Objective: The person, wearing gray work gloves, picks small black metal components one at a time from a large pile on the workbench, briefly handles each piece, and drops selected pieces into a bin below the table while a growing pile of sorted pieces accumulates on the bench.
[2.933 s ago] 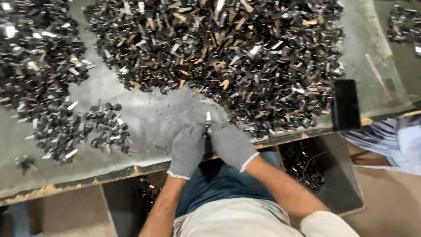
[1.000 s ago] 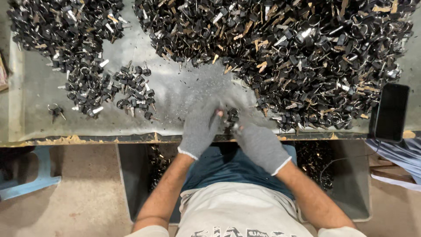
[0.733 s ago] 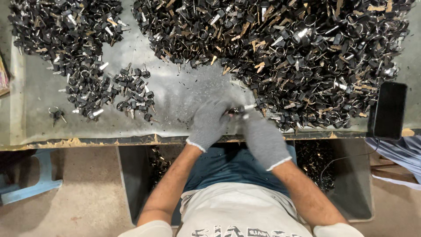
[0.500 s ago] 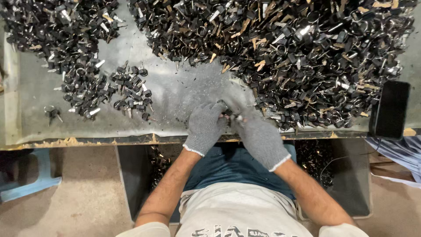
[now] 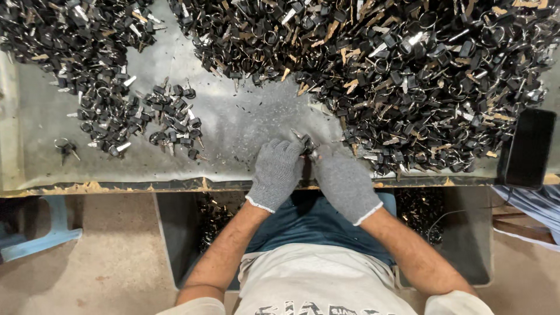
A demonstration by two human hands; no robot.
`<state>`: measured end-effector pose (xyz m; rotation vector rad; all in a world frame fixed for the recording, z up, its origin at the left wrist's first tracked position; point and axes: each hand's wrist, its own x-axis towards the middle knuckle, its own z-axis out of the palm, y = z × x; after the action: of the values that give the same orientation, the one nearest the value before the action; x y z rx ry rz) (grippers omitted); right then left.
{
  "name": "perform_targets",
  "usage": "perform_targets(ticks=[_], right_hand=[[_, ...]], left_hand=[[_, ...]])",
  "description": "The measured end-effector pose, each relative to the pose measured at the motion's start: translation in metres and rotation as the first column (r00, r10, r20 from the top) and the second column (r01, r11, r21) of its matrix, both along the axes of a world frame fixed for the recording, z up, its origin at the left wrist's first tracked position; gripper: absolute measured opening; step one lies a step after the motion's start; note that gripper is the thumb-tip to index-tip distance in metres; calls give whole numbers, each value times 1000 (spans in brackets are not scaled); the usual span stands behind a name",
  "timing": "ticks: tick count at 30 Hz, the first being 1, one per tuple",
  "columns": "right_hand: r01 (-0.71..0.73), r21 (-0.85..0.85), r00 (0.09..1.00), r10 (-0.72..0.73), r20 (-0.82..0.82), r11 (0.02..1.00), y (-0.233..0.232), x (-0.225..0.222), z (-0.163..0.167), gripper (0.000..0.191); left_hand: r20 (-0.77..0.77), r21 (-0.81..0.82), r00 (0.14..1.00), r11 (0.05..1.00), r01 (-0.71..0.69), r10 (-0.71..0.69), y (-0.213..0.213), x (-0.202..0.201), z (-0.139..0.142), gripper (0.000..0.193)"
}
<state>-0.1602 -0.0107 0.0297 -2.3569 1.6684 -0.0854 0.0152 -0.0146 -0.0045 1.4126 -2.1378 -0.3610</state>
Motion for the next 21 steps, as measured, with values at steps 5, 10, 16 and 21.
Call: perform_targets(ticks=[5,10,16,21], right_hand=[[-46,87,997,51,-53,995,-9,-4,14,18],[-102,-6,971,101,219,995,-9,-7,23,18],[-9,167,995,25,-94,986,-9,2,12,20],[-97,-241,990,118,71,966,3,-1,11,17]], left_hand=[[-4,-38,1000,999,26,-26,0,0,3,26],[0,-71,1000,997,11,-11,1,1,2,23],[1,-75,1000,997,25,-25,2,1,0,25],[-116,-52,992,998,-48,41,4,2,3,44]])
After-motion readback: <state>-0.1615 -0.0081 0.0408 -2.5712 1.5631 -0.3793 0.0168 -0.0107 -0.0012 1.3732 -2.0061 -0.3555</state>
